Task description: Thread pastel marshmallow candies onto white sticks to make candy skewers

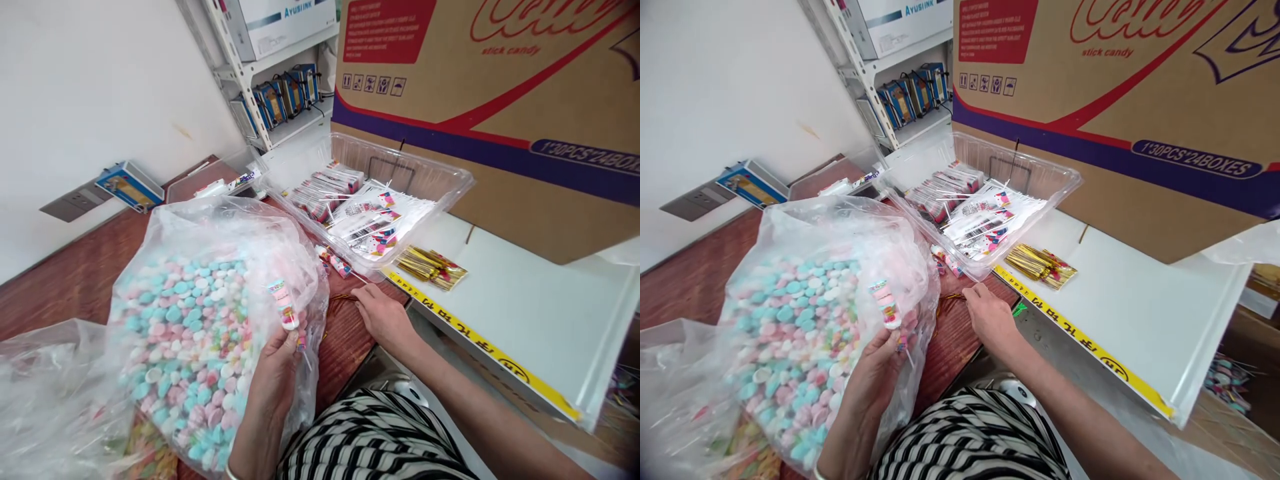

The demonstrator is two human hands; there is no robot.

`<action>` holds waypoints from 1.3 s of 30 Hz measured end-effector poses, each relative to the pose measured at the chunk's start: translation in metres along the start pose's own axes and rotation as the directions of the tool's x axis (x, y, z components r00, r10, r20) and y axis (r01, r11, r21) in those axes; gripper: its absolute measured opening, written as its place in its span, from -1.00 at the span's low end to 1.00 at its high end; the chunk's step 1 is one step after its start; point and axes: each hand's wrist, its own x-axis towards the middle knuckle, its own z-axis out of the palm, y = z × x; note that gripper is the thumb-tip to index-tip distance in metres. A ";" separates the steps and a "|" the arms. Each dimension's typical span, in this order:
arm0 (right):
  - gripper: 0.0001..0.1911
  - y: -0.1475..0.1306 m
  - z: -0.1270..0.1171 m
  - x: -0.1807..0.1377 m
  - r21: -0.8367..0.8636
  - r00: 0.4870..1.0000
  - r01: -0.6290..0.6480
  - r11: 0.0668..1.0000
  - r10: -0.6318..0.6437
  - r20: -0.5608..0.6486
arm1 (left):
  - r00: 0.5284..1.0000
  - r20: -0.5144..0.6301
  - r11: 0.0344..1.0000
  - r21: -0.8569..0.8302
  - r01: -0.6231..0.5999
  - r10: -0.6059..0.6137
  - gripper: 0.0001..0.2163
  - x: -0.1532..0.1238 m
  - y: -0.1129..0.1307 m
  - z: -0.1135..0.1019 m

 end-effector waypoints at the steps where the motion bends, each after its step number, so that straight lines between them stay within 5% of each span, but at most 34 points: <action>1: -0.75 0.000 -0.001 -0.003 0.006 1.000 0.004 1.000 -0.004 -0.003 | 1.000 -0.014 1.000 -0.013 0.000 0.000 -0.68 0.000 0.003 -0.004; 13: -0.87 -0.035 -0.005 -0.016 0.109 0.985 0.127 0.986 -0.138 0.104 | 0.998 -0.055 0.997 -0.069 -0.037 0.033 -0.68 0.004 0.013 -0.008; 17: -0.75 -0.058 0.006 -0.017 0.065 0.993 0.054 0.996 -0.061 0.104 | 0.998 -0.043 0.995 -0.090 -0.039 0.035 -0.68 0.005 0.015 -0.009; 23: -0.88 -0.061 0.014 -0.008 0.049 0.995 0.030 0.998 -0.035 0.095 | 0.997 -0.063 0.995 -0.084 -0.047 0.042 -0.72 0.005 0.013 -0.011; 27: -0.86 -0.047 0.003 -0.012 0.086 0.999 0.008 0.996 -0.013 0.053 | 0.994 -0.037 0.993 -0.039 -0.109 0.107 -0.76 -0.001 0.017 -0.018; 30: -0.89 -0.045 -0.010 -0.019 0.245 0.990 0.099 0.964 -0.070 -0.126 | 0.969 0.004 0.954 0.172 -0.245 0.248 -0.80 -0.005 0.024 -0.022; 32: -0.89 -0.053 -0.018 -0.023 0.364 0.940 0.248 0.898 -0.132 -0.314 | 0.925 0.053 0.821 0.443 -0.360 0.377 -0.81 -0.007 0.029 -0.020; 35: -0.89 -0.074 -0.026 -0.022 0.408 0.846 0.460 0.789 -0.251 -0.470 | 0.815 0.165 0.401 0.806 -0.436 0.555 -0.81 -0.009 0.033 -0.012; 37: -0.89 -0.091 -0.025 -0.016 0.413 0.810 0.533 0.739 -0.304 -0.502 | 0.757 0.250 0.146 0.898 -0.414 0.604 -0.82 -0.009 0.032 -0.006; 39: -0.89 -0.105 -0.021 -0.008 0.439 0.815 0.536 0.722 -0.305 -0.493 | 0.731 0.312 -0.003 0.920 -0.391 0.607 -0.81 -0.010 0.028 -0.004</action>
